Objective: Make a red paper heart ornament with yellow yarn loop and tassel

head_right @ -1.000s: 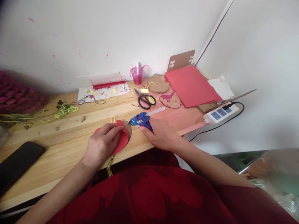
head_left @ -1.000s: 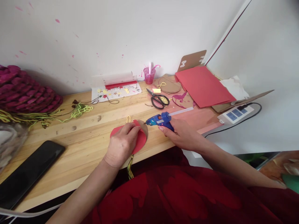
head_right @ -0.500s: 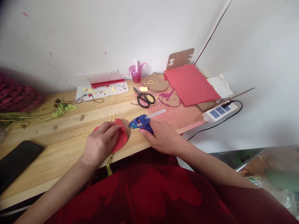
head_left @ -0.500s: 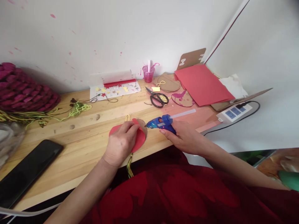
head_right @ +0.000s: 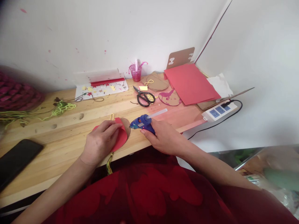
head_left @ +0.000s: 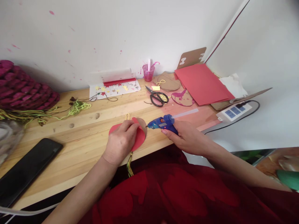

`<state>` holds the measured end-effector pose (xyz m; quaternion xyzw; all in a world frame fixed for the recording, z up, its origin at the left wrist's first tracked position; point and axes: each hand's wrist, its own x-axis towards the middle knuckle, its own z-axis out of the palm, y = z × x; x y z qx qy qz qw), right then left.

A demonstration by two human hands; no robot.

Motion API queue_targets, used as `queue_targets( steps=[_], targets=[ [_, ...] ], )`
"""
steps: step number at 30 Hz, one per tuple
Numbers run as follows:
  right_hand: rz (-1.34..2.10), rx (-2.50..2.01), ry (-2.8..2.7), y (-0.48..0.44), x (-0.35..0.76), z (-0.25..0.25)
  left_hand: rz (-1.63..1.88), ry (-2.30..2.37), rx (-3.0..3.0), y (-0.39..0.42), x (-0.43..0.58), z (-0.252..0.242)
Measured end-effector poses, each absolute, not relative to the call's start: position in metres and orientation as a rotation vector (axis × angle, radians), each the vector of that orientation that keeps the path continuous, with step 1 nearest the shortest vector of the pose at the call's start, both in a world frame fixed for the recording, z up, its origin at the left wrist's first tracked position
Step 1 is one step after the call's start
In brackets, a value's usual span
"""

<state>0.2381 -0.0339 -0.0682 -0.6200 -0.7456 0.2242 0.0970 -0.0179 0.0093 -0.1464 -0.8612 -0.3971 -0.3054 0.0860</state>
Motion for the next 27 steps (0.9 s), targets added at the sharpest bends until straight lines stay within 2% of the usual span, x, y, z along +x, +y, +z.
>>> queue_targets(
  steps=[27],
  targets=[
    [0.865,-1.740,-2.298,-0.046,0.235,-0.054,-0.910,-1.213,-2.581,0.009,-0.019,-0.146]
  ],
)
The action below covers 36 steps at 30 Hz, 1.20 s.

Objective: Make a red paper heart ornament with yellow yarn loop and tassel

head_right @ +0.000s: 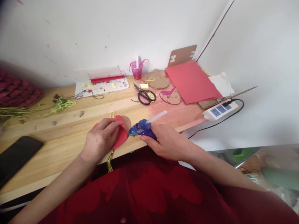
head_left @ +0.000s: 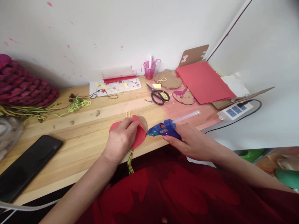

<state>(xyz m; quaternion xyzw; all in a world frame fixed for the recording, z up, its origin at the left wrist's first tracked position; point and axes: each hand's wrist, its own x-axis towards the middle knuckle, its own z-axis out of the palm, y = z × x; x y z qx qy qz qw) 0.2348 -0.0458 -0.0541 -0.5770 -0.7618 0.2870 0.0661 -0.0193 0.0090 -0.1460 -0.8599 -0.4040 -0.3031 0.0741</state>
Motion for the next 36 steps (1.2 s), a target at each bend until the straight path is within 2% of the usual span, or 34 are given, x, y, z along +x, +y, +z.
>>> queue_targets(
  steps=[8,26,32,36],
  targets=[
    [0.881,-1.725,-2.300,-0.043,0.234,-0.054,-0.982,-1.246,-2.617,0.009,-0.020,-0.143],
    [0.641,-1.756,-2.338,-0.017,0.219,-0.063,-0.996,-1.281,-2.622,0.008,-0.017,-0.140],
    [0.769,-1.716,-2.294,-0.015,0.229,-0.049,-1.051,-1.381,-2.667,0.006,-0.017,-0.139],
    [1.131,-1.678,-1.991,-0.017,0.248,-0.057,-1.077,-1.268,-2.776,0.003,-0.021,-0.141]
  ],
)
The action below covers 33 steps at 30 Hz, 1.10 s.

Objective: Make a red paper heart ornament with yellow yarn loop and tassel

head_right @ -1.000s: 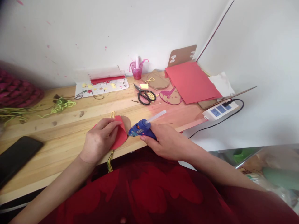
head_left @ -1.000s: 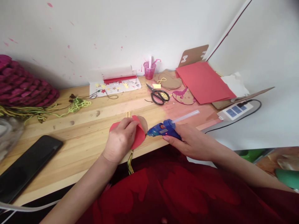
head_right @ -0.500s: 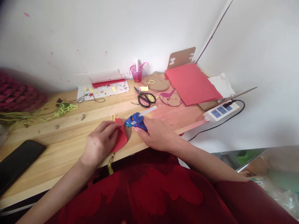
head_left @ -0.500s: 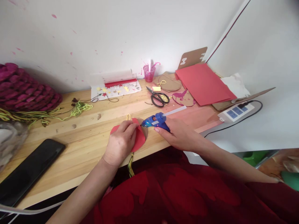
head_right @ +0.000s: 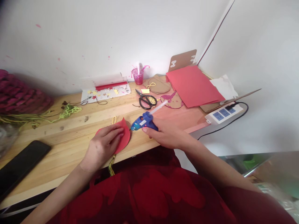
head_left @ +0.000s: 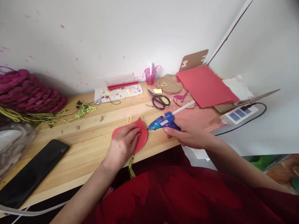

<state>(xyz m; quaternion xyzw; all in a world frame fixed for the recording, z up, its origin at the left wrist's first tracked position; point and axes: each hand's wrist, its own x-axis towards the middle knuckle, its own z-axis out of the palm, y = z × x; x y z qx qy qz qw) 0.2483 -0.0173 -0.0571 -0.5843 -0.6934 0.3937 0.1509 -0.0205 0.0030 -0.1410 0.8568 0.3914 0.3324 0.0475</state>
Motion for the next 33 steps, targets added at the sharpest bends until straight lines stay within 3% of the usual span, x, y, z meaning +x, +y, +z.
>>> queue_targets(
  steps=[4,9,33],
  targets=[
    [1.568,-1.499,-1.307,-0.025,0.262,-0.082,0.833,1.125,2.719,0.002,-0.023,-0.146],
    [1.778,-1.238,-0.884,-0.033,0.261,-0.105,0.559,1.133,2.839,0.001,-0.021,-0.152],
    [1.794,-1.115,-0.700,-0.035,0.254,-0.113,0.369,1.360,2.866,-0.001,-0.011,-0.141]
  ],
)
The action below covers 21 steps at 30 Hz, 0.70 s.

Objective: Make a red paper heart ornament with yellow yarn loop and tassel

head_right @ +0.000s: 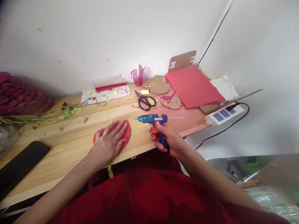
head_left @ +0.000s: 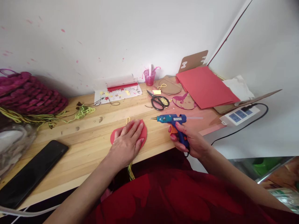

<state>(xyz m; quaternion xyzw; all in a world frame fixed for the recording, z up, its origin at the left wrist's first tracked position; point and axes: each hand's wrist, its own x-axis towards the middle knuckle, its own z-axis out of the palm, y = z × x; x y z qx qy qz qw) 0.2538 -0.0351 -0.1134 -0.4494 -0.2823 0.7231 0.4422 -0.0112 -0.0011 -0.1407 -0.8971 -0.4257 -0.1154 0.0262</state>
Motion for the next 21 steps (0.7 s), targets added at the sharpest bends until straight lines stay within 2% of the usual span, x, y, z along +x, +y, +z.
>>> queue_targets(
  steps=[9,21],
  targets=[
    [1.741,-1.096,-0.686,-0.035,0.253,-0.116,-0.164,-1.267,-2.961,0.005,-0.019,-0.136],
    [1.652,-1.100,-0.776,-0.040,0.249,-0.119,-0.120,-1.338,-2.984,0.004,-0.017,-0.132]
  ],
)
